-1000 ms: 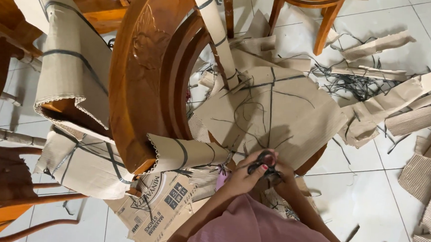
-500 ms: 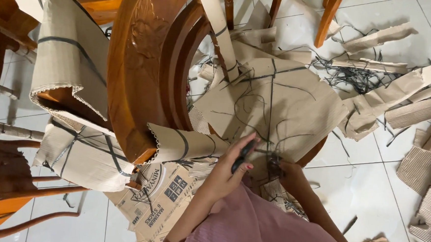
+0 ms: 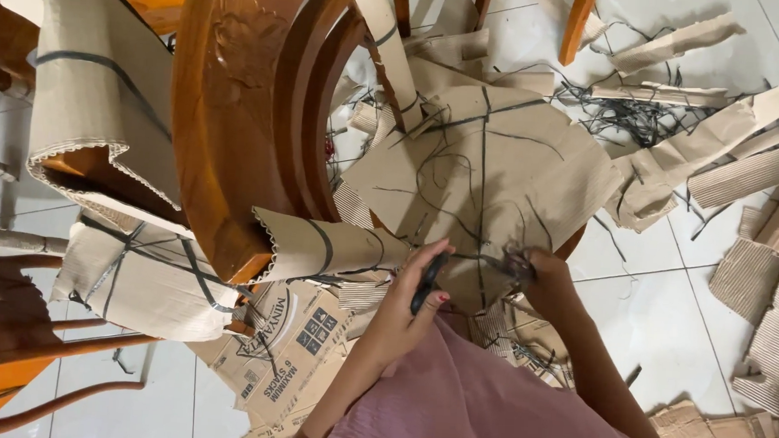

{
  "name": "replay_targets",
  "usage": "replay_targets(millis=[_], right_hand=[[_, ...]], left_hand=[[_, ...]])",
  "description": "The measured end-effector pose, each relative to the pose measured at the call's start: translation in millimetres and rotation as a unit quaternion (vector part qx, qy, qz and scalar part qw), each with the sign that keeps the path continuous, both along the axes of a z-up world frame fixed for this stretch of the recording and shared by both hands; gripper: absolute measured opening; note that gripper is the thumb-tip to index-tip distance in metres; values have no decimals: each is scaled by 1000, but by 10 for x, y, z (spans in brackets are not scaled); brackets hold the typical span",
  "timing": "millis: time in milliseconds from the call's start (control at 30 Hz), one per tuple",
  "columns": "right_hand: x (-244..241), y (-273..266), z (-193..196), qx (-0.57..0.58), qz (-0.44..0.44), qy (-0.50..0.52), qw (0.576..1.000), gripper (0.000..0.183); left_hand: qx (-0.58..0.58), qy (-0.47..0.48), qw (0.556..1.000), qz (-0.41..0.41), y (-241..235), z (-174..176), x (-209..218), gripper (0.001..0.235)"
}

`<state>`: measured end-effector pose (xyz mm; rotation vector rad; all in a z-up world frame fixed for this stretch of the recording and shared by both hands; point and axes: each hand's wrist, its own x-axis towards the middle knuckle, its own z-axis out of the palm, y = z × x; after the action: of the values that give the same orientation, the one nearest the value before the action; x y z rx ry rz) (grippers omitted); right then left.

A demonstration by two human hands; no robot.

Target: The person wraps a dark cord around the armrest of a wooden chair, securing it with multiple knots. They then use scissors to cut the cord and discard the excess. The task is performed in a cluttered room with cardboard and other materials on the floor.

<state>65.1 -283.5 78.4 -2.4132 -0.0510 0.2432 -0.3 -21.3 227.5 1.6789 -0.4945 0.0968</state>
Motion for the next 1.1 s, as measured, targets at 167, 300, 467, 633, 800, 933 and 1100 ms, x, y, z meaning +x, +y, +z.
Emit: replay_targets(millis=[167,300,467,633,800,933,1100], right_hand=[[864,643,-448,87,42,-152,984,33],[1693,944,-1505,109,110,-234,960,38],[1529,1415,-906,-85,221,-131,963,79],[1083,1346,-1648,33,297,-323,898,70],[681,773,-809,-61,237,-206,948,9],[597,229,-745,233,50,-131,962,10],[250,-369,-863,331,-300,100,889,17]], left_hand=[[-39,30,999,0,2,-79,-167,50],[108,82,991,18,137,-106,-385,45],[58,54,997,1,221,-161,-492,44],[93,41,995,-7,242,-169,-460,46],[68,41,992,-96,95,-196,-223,63],[237,-112,962,-71,-164,-451,138,61],[218,-254,942,-13,-442,-968,634,56]])
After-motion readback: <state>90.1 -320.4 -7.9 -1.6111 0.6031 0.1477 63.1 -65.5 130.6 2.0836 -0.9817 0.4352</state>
